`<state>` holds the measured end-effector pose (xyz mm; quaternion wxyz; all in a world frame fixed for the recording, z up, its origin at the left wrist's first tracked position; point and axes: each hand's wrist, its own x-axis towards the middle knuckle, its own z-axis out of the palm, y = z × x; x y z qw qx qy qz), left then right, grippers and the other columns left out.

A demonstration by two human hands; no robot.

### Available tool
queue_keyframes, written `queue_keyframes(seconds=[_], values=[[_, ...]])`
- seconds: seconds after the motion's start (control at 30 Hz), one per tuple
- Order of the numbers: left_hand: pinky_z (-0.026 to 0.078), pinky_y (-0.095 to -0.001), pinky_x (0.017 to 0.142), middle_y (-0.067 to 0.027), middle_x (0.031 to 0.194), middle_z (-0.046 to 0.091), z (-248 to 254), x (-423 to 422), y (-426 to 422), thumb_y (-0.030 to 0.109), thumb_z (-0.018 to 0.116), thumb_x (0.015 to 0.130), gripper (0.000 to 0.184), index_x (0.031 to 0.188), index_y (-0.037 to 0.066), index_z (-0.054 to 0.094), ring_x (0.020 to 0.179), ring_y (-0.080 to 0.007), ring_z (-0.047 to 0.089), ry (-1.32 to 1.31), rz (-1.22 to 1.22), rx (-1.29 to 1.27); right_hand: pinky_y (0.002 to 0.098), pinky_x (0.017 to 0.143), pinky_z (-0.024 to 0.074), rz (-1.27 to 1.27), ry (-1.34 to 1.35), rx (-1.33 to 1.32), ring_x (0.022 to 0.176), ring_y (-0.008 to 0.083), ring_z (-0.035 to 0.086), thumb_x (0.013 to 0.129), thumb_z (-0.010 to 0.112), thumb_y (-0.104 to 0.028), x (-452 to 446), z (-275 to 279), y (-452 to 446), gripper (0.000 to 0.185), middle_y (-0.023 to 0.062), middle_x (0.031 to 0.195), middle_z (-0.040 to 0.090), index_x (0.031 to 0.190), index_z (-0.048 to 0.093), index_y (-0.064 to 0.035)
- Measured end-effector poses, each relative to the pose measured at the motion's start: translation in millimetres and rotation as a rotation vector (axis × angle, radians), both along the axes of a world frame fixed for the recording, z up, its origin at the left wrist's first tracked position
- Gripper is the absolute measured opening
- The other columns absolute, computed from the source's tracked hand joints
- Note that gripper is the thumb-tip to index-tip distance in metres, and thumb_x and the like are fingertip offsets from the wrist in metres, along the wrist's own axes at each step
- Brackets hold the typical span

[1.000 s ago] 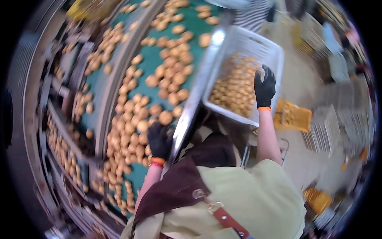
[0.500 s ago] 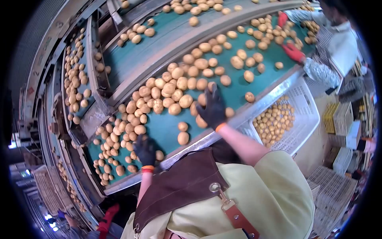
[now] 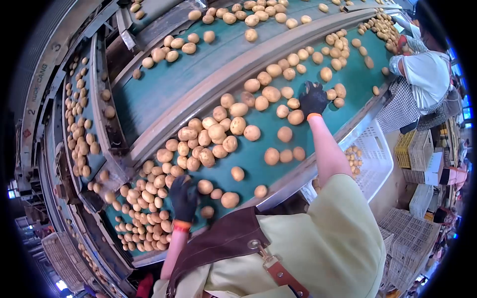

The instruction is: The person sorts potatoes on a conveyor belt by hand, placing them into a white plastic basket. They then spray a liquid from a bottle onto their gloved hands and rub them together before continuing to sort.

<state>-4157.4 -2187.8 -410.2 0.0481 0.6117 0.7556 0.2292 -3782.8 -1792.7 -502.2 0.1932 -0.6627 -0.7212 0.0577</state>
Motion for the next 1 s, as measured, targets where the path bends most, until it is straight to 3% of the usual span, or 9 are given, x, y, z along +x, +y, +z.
queue_keyframes(seconds=[0.2, 0.4, 0.63, 0.73, 0.77, 0.8, 0.9, 0.93, 1.0], values=[[0.026, -0.0575, 0.122, -0.0155, 0.146, 0.053, -15.6, 58.5, 175.2, 0.028, 0.077, 0.08, 0.052, 0.13, 0.017, 0.067, 0.142, -0.041, 0.042, -0.057, -0.638, 0.017, 0.0389, 0.098, 0.0504, 0.022, 1.034, -0.404, 0.117, 0.0252, 0.059, 0.09, 0.07, -0.026, -66.6, -2.8, -15.2, 0.06, 0.0142, 0.131, 0.059, 0.143, 0.049, -0.0054], [0.035, -0.0584, 0.112, -0.0164, 0.137, 0.059, -45.5, 28.6, 171.1, 0.026, 0.074, 0.076, 0.029, 0.102, 0.014, 0.075, 0.124, -0.038, 0.053, -0.036, -0.362, 0.037, 0.0313, 0.082, 0.0521, 0.295, 1.167, -1.025, 0.098, 0.0121, 0.055, 0.092, 0.072, -0.02, -112.6, 16.3, -98.1, 0.063, 0.0023, 0.12, 0.055, 0.146, 0.044, -0.0043], [0.04, -0.0571, 0.108, -0.019, 0.133, 0.06, -18.1, -39.9, 88.8, 0.026, 0.075, 0.078, 0.022, 0.094, 0.011, 0.074, 0.121, -0.0422, 0.054, 0.013, -0.15, -0.093, 0.0408, 0.111, 0.0406, 0.792, 0.787, -0.924, 0.131, 0.028, 0.052, 0.086, 0.073, -0.028, -204.3, 31.4, -145.4, 0.076, 0.0144, 0.145, 0.053, 0.151, 0.041, -0.0061], [0.039, -0.0578, 0.108, -0.0191, 0.133, 0.06, -5.9, -60.8, 59.7, 0.026, 0.075, 0.079, 0.021, 0.092, 0.01, 0.073, 0.122, -0.0425, 0.054, 0.079, -0.06, -0.118, 0.0356, 0.109, 0.0432, 0.896, 0.758, -1.543, 0.128, 0.0202, 0.055, 0.087, 0.071, -0.016, -246.9, 32.2, -100.2, 0.064, 0.0112, 0.145, 0.056, 0.147, 0.052, -0.0089], [0.038, -0.0585, 0.11, -0.019, 0.133, 0.06, -5.0, -67.1, 47.7, 0.025, 0.074, 0.08, 0.02, 0.092, 0.009, 0.072, 0.123, -0.0423, 0.053, 0.106, -0.012, -0.146, 0.0338, 0.107, 0.0448, 1.451, 0.417, -1.629, 0.126, 0.0179, 0.055, 0.09, 0.069, -0.017, -278.7, 49.0, -33.7, 0.055, 0.0103, 0.14, 0.059, 0.142, 0.056, -0.0087], [0.036, -0.0593, 0.112, -0.0188, 0.133, 0.06, -5.5, -77.0, 34.7, 0.025, 0.074, 0.081, 0.019, 0.092, 0.009, 0.072, 0.124, -0.0421, 0.053, 0.131, 0.03, -0.167, 0.0326, 0.102, 0.0478, 1.524, 0.638, -0.872, 0.114, 0.0153, 0.06, 0.092, 0.068, -0.013, -294.2, 9.2, -37.3, 0.051, 0.0087, 0.129, 0.064, 0.141, 0.056, -0.0072], [0.037, -0.0569, 0.114, -0.0174, 0.129, 0.064, 2.7, -100.6, 5.0, 0.023, 0.076, 0.082, 0.022, 0.097, 0.007, 0.073, 0.124, -0.04, 0.055, 0.123, 0.104, -0.19, 0.0365, 0.083, 0.0542, 0.79, 0.81, -0.756, 0.098, 0.0132, 0.063, 0.102, 0.055, -0.021, -340.5, 88.8, 19.6, 0.022, 0.0058, 0.104, 0.066, 0.114, 0.064, -0.0051], [0.04, -0.0539, 0.112, -0.017, 0.127, 0.066, 9.1, -106.9, 2.1, 0.023, 0.077, 0.083, 0.024, 0.099, 0.006, 0.073, 0.122, -0.039, 0.057, 0.11, 0.106, -0.213, 0.0413, 0.077, 0.0554, 0.257, 1.532, -0.876, 0.09, 0.0201, 0.069, 0.1, 0.056, -0.027, -364.4, 67.3, 29.5, 0.025, 0.0059, 0.098, 0.069, 0.111, 0.066, -0.006], [0.044, -0.05, 0.109, -0.0168, 0.125, 0.067, 18.4, -112.5, 10.5, 0.021, 0.076, 0.084, 0.025, 0.102, 0.005, 0.073, 0.12, -0.0379, 0.06, -0.075, 0.243, -0.198, 0.0467, 0.077, 0.055, 0.917, 0.215, 0.21, 0.095, 0.029, 0.07, 0.095, 0.06, -0.03, -380.8, 22.9, 23.1, 0.03, 0.0104, 0.104, 0.07, 0.113, 0.066, -0.0074]])
